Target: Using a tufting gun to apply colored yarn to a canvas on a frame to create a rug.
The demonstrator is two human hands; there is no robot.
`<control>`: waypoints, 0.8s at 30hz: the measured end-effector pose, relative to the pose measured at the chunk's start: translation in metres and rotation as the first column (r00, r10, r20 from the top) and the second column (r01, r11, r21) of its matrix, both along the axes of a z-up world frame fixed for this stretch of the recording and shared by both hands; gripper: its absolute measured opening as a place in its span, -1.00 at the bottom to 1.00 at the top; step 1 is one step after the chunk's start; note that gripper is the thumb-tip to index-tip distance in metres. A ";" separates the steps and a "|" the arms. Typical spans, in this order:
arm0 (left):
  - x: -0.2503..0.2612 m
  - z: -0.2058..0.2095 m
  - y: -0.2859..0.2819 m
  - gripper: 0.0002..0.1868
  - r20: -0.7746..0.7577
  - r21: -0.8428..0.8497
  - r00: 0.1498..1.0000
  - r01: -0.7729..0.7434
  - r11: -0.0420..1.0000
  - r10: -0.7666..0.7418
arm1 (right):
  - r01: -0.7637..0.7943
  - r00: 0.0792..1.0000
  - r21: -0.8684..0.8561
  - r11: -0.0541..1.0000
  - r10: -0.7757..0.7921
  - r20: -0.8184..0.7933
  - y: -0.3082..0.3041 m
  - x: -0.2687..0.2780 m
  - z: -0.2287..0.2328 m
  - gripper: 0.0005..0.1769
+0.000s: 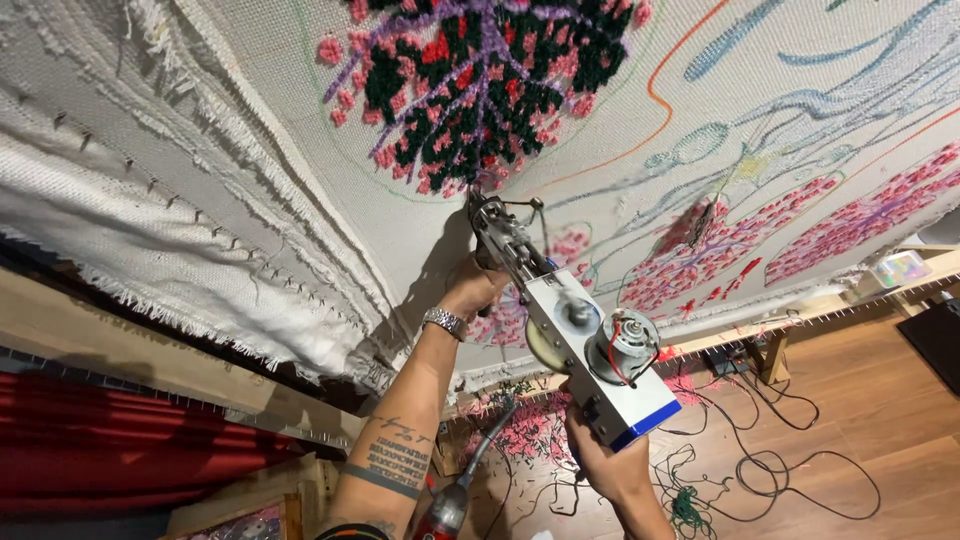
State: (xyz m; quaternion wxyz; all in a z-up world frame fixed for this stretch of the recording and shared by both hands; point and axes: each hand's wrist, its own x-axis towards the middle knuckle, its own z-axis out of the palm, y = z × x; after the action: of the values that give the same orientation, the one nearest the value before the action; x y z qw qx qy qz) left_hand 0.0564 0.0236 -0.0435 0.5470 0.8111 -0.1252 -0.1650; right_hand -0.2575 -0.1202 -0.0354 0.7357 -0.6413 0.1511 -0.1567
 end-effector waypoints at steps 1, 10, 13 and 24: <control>-0.003 0.003 -0.002 -0.70 -0.040 -0.038 0.999 -0.031 0.999 0.029 | 0.005 1.000 -0.012 1.000 -0.005 0.000 -0.002 -0.001 -0.008 -0.72; -0.003 0.020 -0.001 -0.97 -0.120 -0.081 0.992 -0.052 0.995 0.042 | -0.014 0.998 -0.173 0.985 0.025 0.061 -0.003 -0.001 0.000 -0.58; -0.015 0.041 -0.003 -0.80 -0.140 -0.177 0.990 -0.027 0.984 0.002 | -0.020 0.996 -0.081 0.997 0.027 0.085 -0.003 -0.003 0.000 -0.58; -0.020 0.046 -0.005 -0.75 0.003 -0.079 0.999 0.049 0.996 -0.049 | -0.064 0.995 -0.085 0.994 0.071 0.071 -0.018 -0.010 0.015 -0.76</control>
State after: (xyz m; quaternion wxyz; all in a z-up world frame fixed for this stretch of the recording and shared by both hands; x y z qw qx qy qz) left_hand 0.0365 0.0183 0.0022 0.5744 0.7855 -0.1520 -0.1729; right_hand -0.2674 -0.1382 -0.0204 0.7186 -0.6696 0.0953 -0.1616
